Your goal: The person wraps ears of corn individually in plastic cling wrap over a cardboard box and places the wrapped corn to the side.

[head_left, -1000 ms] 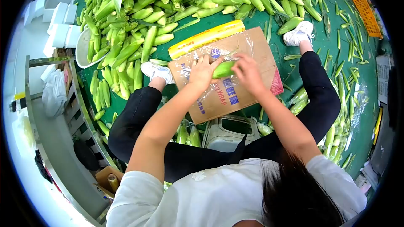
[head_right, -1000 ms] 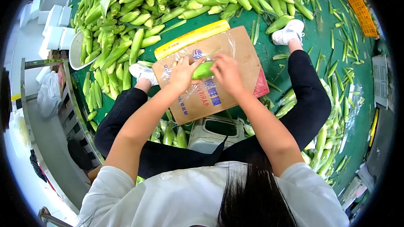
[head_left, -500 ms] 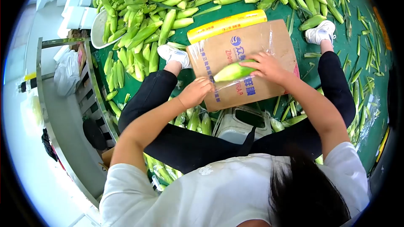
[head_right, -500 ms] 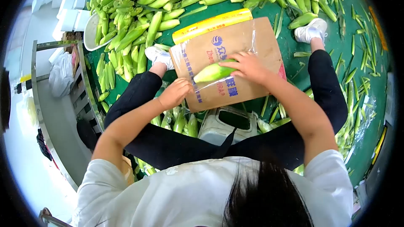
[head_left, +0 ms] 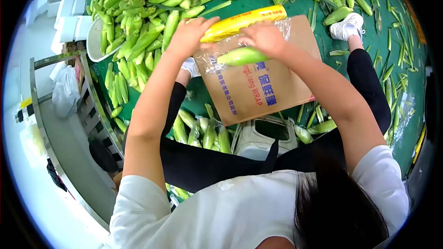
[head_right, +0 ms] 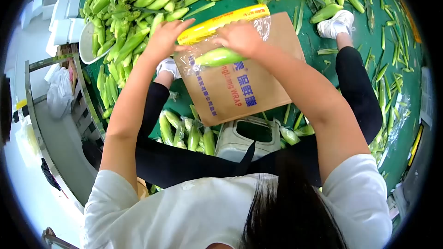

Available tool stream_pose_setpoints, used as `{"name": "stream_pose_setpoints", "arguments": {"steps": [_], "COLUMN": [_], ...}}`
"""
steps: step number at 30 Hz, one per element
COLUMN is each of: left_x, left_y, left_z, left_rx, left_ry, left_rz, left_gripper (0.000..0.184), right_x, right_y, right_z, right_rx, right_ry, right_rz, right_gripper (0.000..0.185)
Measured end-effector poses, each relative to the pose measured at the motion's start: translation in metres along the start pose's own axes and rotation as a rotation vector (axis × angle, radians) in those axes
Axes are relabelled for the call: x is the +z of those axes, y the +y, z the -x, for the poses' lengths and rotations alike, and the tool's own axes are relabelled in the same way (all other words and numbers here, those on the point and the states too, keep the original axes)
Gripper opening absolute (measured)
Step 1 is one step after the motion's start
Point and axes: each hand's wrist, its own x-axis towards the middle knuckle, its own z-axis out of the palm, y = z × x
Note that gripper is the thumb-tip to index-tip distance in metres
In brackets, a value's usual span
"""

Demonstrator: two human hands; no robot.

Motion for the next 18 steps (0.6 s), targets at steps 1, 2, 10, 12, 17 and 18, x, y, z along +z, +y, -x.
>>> {"name": "stream_pose_setpoints", "arguments": {"steps": [1,2,10,12,17,18], "left_x": [-0.011,-0.017,0.083,0.105,0.123,0.117], "left_y": [-0.006,-0.004,0.083,0.107,0.125,0.130], "left_z": [-0.005,-0.012,-0.060,-0.047,-0.038,-0.032], "left_rx": [-0.033,-0.087,0.215,0.333,0.448,0.425], "left_ry": [-0.002,0.016,0.207,0.073,0.027,0.063], "left_rz": [0.019,0.001,0.167,0.160,0.146,0.149], "left_gripper": [0.078,0.062,0.050,0.050,0.047,0.052], "right_x": [0.003,0.008,0.025,0.009,0.014,-0.002], "right_y": [-0.020,-0.031,-0.015,-0.030,-0.099,-0.113], "right_z": [0.006,0.011,0.021,0.037,0.152,0.180], "right_rx": [0.025,0.050,-0.093,-0.033,-0.329,-0.238], "right_ry": [-0.037,-0.080,-0.405,-0.774,-1.689,-1.602], "right_rz": [-0.054,-0.108,-0.412,-0.378,-0.989,-0.998], "right_gripper": [0.042,0.043,0.068,0.069,0.069,0.076]}}
